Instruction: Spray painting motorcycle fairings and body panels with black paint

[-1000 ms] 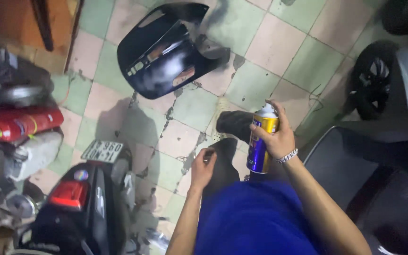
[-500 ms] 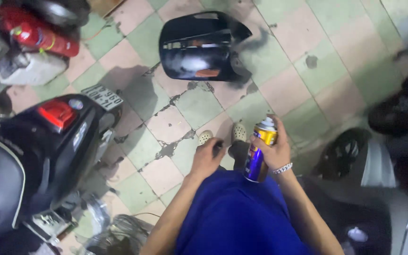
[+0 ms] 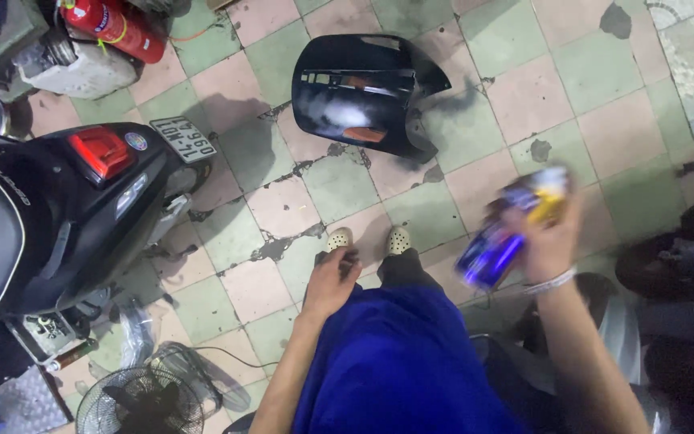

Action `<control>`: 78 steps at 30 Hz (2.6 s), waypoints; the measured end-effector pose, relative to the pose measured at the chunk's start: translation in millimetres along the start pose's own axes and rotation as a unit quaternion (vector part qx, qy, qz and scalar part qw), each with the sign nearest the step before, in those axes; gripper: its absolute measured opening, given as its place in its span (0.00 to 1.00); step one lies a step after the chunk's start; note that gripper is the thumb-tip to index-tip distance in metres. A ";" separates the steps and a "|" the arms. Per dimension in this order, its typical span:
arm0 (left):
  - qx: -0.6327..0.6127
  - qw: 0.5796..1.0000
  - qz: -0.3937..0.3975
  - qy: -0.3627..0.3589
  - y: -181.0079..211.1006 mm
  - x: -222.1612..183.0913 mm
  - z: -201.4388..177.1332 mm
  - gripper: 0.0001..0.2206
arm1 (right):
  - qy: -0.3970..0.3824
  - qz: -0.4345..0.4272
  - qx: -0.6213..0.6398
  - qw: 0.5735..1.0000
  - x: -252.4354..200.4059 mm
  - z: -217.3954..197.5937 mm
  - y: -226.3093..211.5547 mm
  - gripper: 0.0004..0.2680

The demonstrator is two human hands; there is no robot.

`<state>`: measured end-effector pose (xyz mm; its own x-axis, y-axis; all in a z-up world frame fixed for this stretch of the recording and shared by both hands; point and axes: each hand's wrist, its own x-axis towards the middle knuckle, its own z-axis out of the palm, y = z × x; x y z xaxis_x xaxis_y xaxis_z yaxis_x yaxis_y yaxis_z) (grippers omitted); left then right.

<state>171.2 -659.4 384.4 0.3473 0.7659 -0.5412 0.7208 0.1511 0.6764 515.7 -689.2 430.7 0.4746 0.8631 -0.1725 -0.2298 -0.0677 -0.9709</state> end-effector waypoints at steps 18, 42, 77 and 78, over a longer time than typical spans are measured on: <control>-0.014 0.996 0.019 -0.082 -107.2 102.5 -85.5 0.13 | 0.359 -0.002 0.031 0.933 23.2 135.7 143.0 0.45; 0.035 0.938 -0.130 -0.320 -520.2 308.0 -121.2 0.12 | 0.064 -0.071 -0.354 0.931 148.9 484.7 571.6 0.26; 0.054 0.909 -0.189 -0.366 -490.9 353.0 -141.7 0.11 | 0.253 -0.028 -0.438 0.862 215.7 389.3 510.5 0.20; 0.054 0.910 -0.188 -0.366 -498.3 352.8 -139.2 0.11 | 0.254 -0.029 -0.437 0.862 220.3 382.0 504.7 0.20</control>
<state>-149.0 -377.5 -74.0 0.3411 0.0457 -0.9389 0.9125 0.2237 0.3424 179.7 -342.0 -33.8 0.8255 0.5626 0.0455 0.4303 -0.5750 -0.6958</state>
